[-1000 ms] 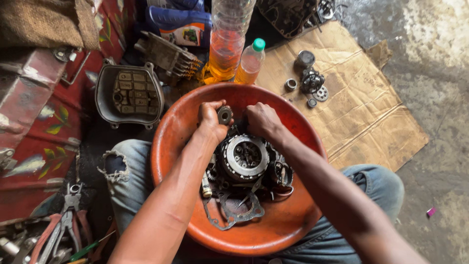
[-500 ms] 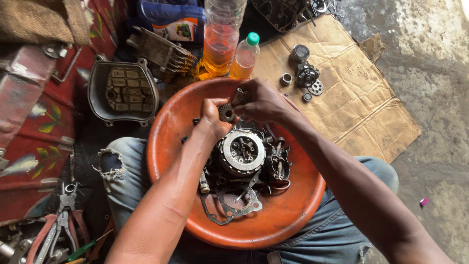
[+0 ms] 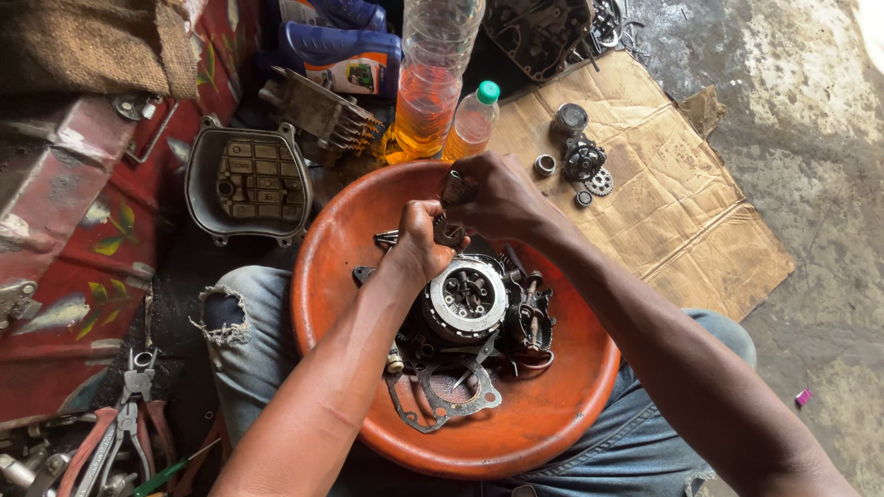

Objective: The person scrubs a small metal gear with a piece of metal, pours liquid from a plastic bottle onto it, and continues scrubbing. The person repeats this process on a second gear, scrubbing and applying liquid to clean the components.

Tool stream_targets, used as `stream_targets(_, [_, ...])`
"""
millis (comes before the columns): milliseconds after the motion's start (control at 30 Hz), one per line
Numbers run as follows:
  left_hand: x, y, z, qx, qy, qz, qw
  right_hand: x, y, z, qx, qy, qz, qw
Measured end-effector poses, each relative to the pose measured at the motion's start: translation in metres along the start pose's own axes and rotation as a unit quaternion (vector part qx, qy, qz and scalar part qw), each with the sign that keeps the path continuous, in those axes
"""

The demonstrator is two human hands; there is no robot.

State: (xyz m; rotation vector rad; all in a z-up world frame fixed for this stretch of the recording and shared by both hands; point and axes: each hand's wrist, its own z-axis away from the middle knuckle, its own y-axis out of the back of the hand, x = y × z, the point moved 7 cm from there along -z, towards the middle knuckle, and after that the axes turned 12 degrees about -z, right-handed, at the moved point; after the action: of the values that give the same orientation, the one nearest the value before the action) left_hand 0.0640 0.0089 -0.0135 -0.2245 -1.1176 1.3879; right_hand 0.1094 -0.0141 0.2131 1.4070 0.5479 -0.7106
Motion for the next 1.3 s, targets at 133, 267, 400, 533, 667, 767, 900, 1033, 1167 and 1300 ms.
stream_targets(133, [-0.001,0.003,0.002,0.030,-0.002,-0.015,0.999,0.000,-0.001,0.003,-0.019,-0.031,-0.013,0.999])
stream_targets(267, [0.002,0.004,0.001,0.041,-0.022,-0.030,0.998,0.005,-0.002,0.003,-0.024,-0.043,-0.009,0.999])
stream_targets(400, [0.007,-0.002,0.007,0.034,-0.036,-0.047,0.998,0.021,-0.003,-0.002,0.005,0.005,0.001,1.000])
stream_targets(533, [0.019,0.007,0.021,0.164,-0.057,-0.090,0.981,0.077,-0.004,-0.004,0.022,-0.045,-0.065,0.997])
stream_targets(667, [0.031,0.024,0.032,0.272,-0.038,-0.178,0.945,0.131,-0.022,-0.001,-0.028,-0.113,-0.051,0.992])
stream_targets(767, [0.034,0.032,0.030,0.241,-0.011,-0.139,0.961,0.143,-0.044,-0.002,-0.055,-0.097,0.010,0.994])
stream_targets(900, [0.034,0.025,0.025,0.132,-0.003,-0.073,0.989,0.139,-0.062,-0.004,-0.033,-0.035,0.166,0.985])
stream_targets(1033, [0.032,0.027,0.028,0.141,0.023,-0.077,0.987,0.150,-0.070,-0.003,-0.073,-0.076,0.123,0.987])
stream_targets(1167, [0.030,0.016,0.023,0.060,0.014,0.021,0.998,0.152,-0.059,-0.001,-0.077,-0.101,0.062,0.990])
stream_targets(1300, [0.021,0.020,0.016,0.063,0.021,0.005,0.998,0.137,-0.034,0.013,-0.014,-0.165,-0.319,0.933])
